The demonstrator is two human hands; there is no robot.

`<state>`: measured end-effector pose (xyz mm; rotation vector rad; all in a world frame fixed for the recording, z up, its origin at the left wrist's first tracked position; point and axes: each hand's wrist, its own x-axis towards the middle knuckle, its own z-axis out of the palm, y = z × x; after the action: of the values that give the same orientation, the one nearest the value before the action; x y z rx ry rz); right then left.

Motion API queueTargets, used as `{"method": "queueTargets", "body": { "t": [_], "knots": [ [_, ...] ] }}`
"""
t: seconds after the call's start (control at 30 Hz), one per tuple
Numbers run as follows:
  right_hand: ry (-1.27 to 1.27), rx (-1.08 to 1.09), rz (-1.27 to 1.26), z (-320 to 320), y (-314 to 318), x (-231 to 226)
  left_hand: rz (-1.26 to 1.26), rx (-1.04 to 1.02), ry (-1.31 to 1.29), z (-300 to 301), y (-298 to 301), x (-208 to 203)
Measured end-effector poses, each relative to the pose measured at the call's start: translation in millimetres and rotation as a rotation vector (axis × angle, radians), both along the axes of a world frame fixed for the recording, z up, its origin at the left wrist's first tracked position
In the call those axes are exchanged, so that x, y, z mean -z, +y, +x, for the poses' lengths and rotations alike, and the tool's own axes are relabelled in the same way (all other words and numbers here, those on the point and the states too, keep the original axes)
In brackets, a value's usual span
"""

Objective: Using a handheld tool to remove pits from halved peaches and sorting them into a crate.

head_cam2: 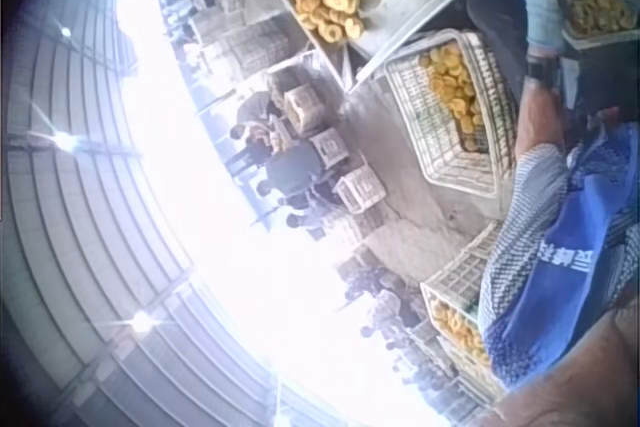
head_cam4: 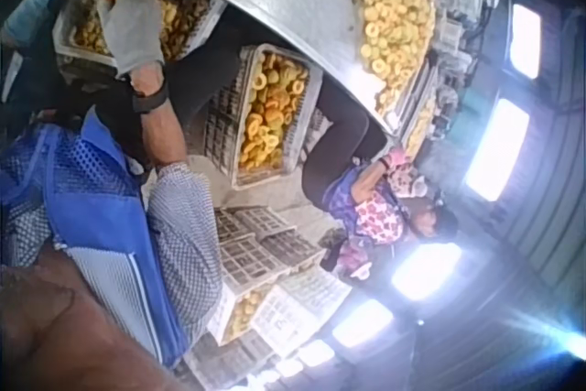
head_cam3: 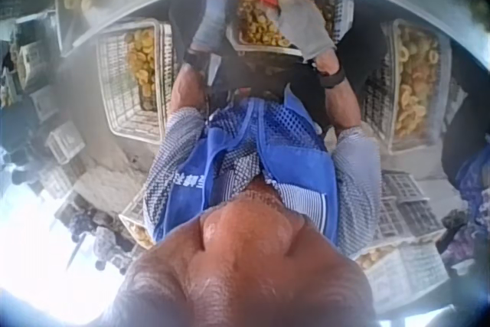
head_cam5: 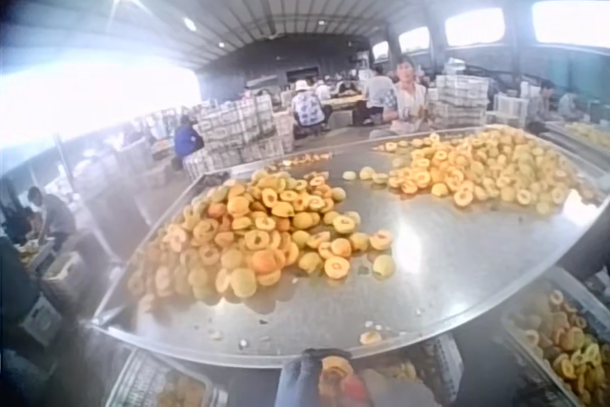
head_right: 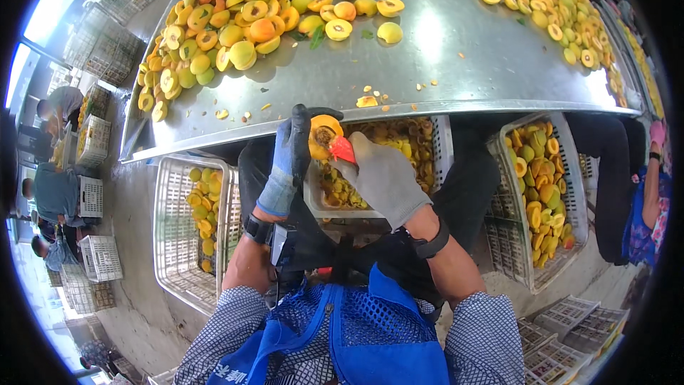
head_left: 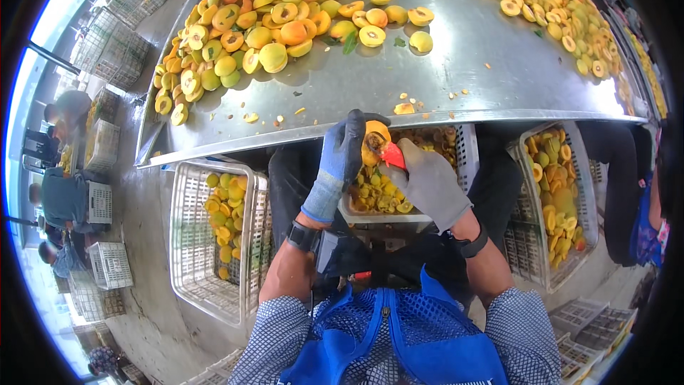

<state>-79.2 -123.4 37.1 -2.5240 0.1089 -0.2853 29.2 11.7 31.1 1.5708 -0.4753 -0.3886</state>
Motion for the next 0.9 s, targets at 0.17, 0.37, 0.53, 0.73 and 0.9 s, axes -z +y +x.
{"method": "queueTargets", "body": {
  "t": [0.17, 0.37, 0.53, 0.73, 0.9],
  "knots": [
    [-0.073, -0.014, -0.044, -2, -2, 10, 0.233, 0.080, -0.062, 22, 1, 10],
    [0.097, -0.080, 0.232, -2, -5, 17, 0.442, 0.423, 0.000, 33, 2, -14],
    [0.037, -0.052, 0.574, -7, -1, 13, -0.236, 0.211, -0.021, 7, -2, 17],
    [0.044, -0.027, 0.725, -11, 8, 29, -0.165, -0.034, -0.134, -18, -23, 16],
    [0.022, -0.079, 0.571, -19, 4, 36, -0.111, 0.139, 0.058, -3, -20, 15]
  ]
}}
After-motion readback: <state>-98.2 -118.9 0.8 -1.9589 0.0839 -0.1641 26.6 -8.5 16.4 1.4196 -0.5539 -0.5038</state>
